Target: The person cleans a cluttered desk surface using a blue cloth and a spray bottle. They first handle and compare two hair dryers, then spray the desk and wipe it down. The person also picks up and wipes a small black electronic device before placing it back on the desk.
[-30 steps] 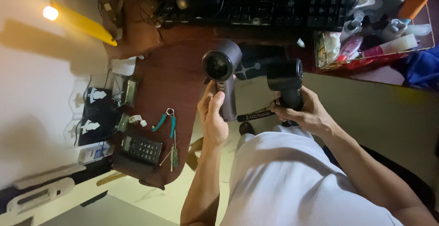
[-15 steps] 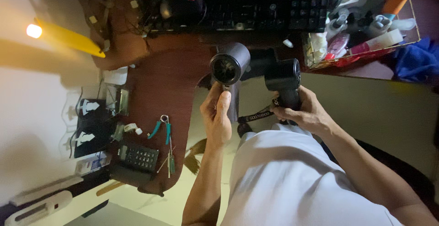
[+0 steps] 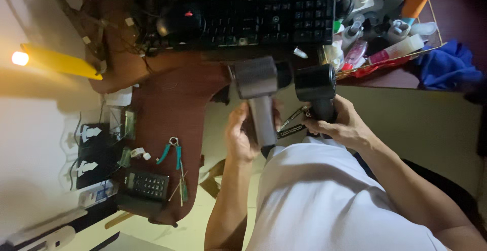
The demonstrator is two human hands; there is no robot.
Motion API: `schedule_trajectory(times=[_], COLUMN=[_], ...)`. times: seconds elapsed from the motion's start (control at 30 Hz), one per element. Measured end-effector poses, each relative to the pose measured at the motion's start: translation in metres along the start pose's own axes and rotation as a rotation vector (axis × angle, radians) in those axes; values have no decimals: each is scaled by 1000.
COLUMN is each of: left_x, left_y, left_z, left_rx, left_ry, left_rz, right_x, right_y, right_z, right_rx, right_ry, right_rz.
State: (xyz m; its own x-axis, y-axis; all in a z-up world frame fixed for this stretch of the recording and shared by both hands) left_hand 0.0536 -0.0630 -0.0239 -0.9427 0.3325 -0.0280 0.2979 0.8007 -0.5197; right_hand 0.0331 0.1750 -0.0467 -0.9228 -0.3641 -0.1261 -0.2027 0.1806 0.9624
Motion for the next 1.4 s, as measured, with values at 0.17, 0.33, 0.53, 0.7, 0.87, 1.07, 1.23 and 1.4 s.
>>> schedule_trajectory(times=[0.17, 0.33, 0.53, 0.7, 0.87, 1.07, 1.23, 1.4], left_x=[1, 7, 13, 18, 25, 26, 18, 3], left_y=[15, 42, 51, 55, 53, 52, 40, 32], left_z=[-3, 15, 16, 15, 22, 41, 54, 77], left_rx=[-206, -333, -392, -301, -287, -56, -19, 256], left_ry=[69, 240, 214, 200, 91, 23, 9, -69], left_rz=[152, 182, 247, 166, 216, 93, 151, 131], right_x=[-1, -5, -4, -5, -4, -2, 4, 9], right_y=[4, 10, 13, 6, 4, -1, -6, -9], right_z=[18, 30, 44, 53, 59, 57, 50, 37], right_rx=[67, -6, 55, 79, 87, 61, 110, 11], right_ry=[53, -34, 34, 18, 54, 45, 82, 140], right_rz=[109, 13, 54, 39, 64, 77, 27, 48])
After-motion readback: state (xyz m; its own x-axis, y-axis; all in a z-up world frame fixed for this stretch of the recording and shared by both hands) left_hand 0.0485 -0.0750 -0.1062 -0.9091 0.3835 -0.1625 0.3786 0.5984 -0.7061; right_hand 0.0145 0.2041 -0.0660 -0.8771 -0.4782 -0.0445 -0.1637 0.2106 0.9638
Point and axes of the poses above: each hand's wrist, its own x-axis towards the middle knuckle, its own z-axis out of the back of the hand, y = z × x, the point moved 1 cm from there along x, towards the middle knuckle, and after that the axes turned 6 degrees about z, right-handed, at the moved point
